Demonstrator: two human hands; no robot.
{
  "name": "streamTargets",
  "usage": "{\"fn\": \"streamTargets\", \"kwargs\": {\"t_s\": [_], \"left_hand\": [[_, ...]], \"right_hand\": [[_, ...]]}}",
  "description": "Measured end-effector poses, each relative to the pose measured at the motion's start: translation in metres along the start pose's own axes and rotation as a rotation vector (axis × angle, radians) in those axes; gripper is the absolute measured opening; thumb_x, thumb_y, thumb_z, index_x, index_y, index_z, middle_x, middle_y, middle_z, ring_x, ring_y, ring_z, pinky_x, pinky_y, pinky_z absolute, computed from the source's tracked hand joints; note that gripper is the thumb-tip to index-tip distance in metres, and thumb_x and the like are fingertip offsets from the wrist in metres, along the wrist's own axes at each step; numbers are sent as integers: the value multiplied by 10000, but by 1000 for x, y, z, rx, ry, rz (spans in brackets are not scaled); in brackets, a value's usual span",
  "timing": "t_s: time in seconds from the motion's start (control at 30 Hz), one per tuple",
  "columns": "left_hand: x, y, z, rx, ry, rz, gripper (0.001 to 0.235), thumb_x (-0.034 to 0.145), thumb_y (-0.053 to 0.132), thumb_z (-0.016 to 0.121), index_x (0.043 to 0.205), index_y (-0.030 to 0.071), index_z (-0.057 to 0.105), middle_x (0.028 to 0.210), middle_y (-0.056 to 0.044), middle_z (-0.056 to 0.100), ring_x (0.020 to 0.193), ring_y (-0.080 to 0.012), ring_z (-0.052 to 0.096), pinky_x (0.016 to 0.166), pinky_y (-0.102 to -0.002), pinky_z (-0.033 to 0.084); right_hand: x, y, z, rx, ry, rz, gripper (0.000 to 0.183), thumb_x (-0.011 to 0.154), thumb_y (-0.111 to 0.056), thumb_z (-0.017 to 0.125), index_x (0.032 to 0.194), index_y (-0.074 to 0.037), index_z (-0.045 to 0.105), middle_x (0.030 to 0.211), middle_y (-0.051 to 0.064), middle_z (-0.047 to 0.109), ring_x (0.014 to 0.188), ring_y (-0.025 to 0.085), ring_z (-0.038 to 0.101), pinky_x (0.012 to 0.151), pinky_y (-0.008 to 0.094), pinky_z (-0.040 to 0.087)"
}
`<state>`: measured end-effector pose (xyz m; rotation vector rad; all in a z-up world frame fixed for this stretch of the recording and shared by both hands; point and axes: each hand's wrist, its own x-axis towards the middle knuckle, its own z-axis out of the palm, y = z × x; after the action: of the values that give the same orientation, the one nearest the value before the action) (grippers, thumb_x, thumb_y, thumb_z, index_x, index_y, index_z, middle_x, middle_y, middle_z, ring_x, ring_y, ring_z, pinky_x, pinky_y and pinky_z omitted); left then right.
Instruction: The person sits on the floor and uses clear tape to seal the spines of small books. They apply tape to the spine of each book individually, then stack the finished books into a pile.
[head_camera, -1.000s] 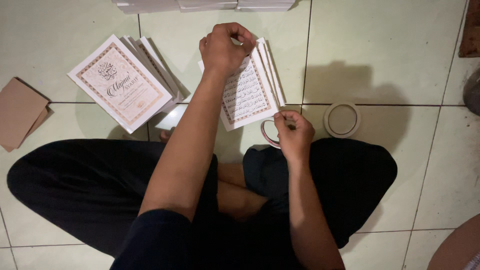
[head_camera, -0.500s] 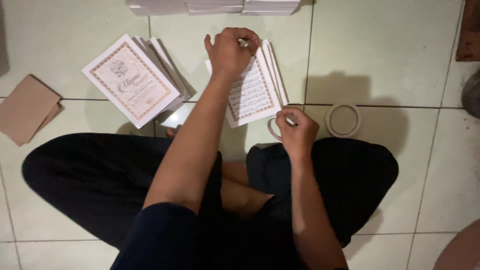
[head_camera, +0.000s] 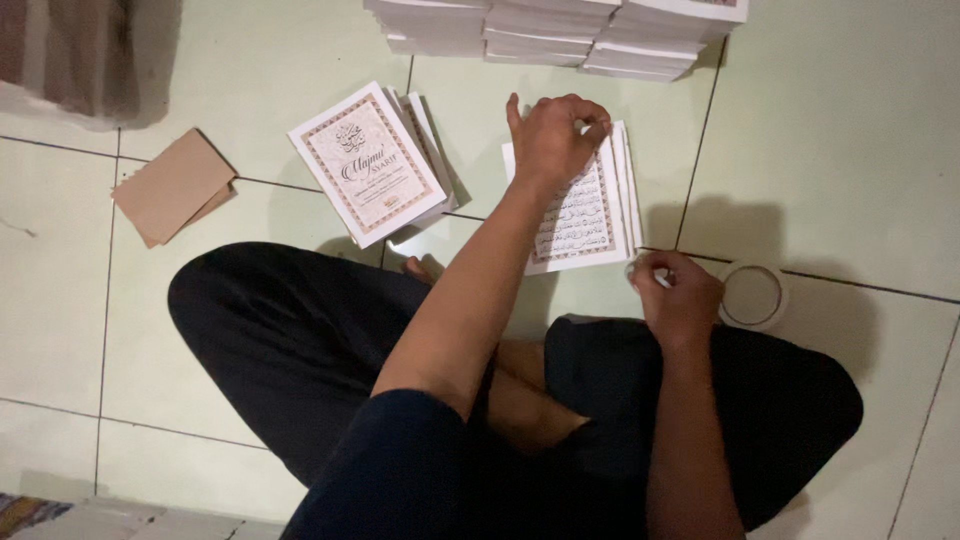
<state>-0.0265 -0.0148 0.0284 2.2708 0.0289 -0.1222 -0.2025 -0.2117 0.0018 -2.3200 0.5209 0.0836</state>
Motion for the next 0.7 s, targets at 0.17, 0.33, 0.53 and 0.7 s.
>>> {"fn": "streamTargets", "kwargs": {"t_s": [0.17, 0.33, 0.53, 0.7], "left_hand": [[2, 3, -4, 46, -34, 31, 102, 905, 298, 629, 925, 267, 724, 887, 80, 770, 860, -210, 730, 1177, -540, 171], [5, 18, -11, 100, -295, -105, 361, 940, 334, 547, 1256, 175, 477, 967, 26, 789, 1038, -264, 720, 1221, -615, 120], [-57, 45, -8, 375, 71, 389, 355, 923, 214, 635, 1267, 124, 616, 1151, -138, 654, 1018, -330, 595, 913, -480, 444], [-141, 71, -23, 742, -528, 335, 806, 854, 441, 815, 1532, 146, 495, 1666, -267, 197, 1501, -535, 209, 1103, -706, 305]], "right_hand": [[-15, -23, -18, 96, -72, 94, 101, 863, -210, 711, 896, -168, 797, 850, -77, 731, 738, 67, 605, 708, 248, 467], [-17, 6, -10, 457, -89, 178, 51, 887, -65, 749, 937, -62, 740, 1094, 65, 765, 992, 163, 713, 868, 254, 567], [-8, 31, -2, 815, 83, 415, 148, 859, -142, 781, 922, -67, 670, 547, 50, 471, 433, 72, 411, 395, 233, 287], [-9, 37, -3, 902, 35, 257, 90, 966, -78, 673, 989, 3, 640, 705, 30, 483, 585, 99, 502, 484, 216, 355]]}}
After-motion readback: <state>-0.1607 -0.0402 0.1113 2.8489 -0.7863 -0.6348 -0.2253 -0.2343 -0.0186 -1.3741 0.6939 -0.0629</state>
